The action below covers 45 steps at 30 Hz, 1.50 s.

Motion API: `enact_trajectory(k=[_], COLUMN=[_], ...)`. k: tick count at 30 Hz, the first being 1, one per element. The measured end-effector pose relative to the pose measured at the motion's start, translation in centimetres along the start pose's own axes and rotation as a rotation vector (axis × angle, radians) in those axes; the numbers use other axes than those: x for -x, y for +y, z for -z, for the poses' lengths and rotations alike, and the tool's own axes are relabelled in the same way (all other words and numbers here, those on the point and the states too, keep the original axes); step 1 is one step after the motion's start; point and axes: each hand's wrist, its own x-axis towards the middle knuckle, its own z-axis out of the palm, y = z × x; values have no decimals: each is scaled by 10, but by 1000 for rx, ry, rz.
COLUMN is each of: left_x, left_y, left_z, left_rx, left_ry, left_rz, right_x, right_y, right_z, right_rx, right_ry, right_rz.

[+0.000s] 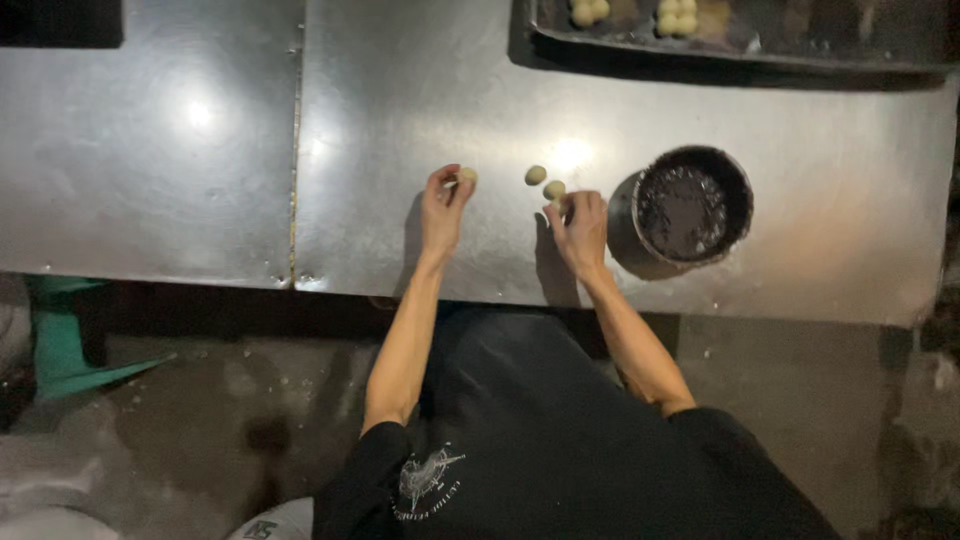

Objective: The person fills small pieces of dough with a dark filling from a bowl and shapes them into round rolls on a metal table.

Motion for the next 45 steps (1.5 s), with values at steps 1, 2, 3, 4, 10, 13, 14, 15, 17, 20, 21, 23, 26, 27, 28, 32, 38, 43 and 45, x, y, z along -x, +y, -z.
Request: enact_trajectory(k=[1,2,3,4,10,13,14,15,17,20,21,23,26,27,28,32,38,43,45], left_x=[10,16,22,31,70,83,84,84,83,94,100,100,92,89,88,71,66,69,68], left_y=[2,6,10,15,30,29,29,30,35,53,59,66,60,53,45,10,3,18,22], left_z=[-15,-29,-43,-55,-110,-121,-123,-125,-130,-133,-133,-137,-145,-150,-154,-172,-181,-180,-184], left_rx=[196,195,458,714,358,388,384,395,403,162,-71,-302,-253,-179,-104,133,458,551,552], left_ry=[-42,-57,-107,-157,-374,-432,-451,-437,-429,-488,-512,-528,-649,-689,-725,-842,-834,-804,-802], left_rz=[60,59,192,336,24,37,47,87,124,173,37,-103,-308,-135,41,447,835,868,858], right_x=[-4,-10,-12,-8,19,36,44,52,57,62,62,59,46,38,30,8,2,-4,-10], right_y=[2,2,-2,-6,-2,13,18,22,26,30,30,34,50,56,62,73,95,109,111], right_z=[13,22,29,36,68,67,64,63,63,81,86,99,135,146,159,174,157,157,168], right_rx=[-125,-251,-250,-575,-1212,-1354,-1536,-1539,-1752,-1973,-1975,-1766,-1385,-1384,-858,-26,69,-141,-263], right_ry=[-91,-175,-163,-258,-294,-179,-113,-90,-10,-64,-55,-97,-121,-120,-154,-270,-361,-468,-477], right_rz=[-117,-224,-231,-299,-526,-610,-680,-689,-794,-904,-910,-882,-722,-723,-554,-74,13,-397,-498])
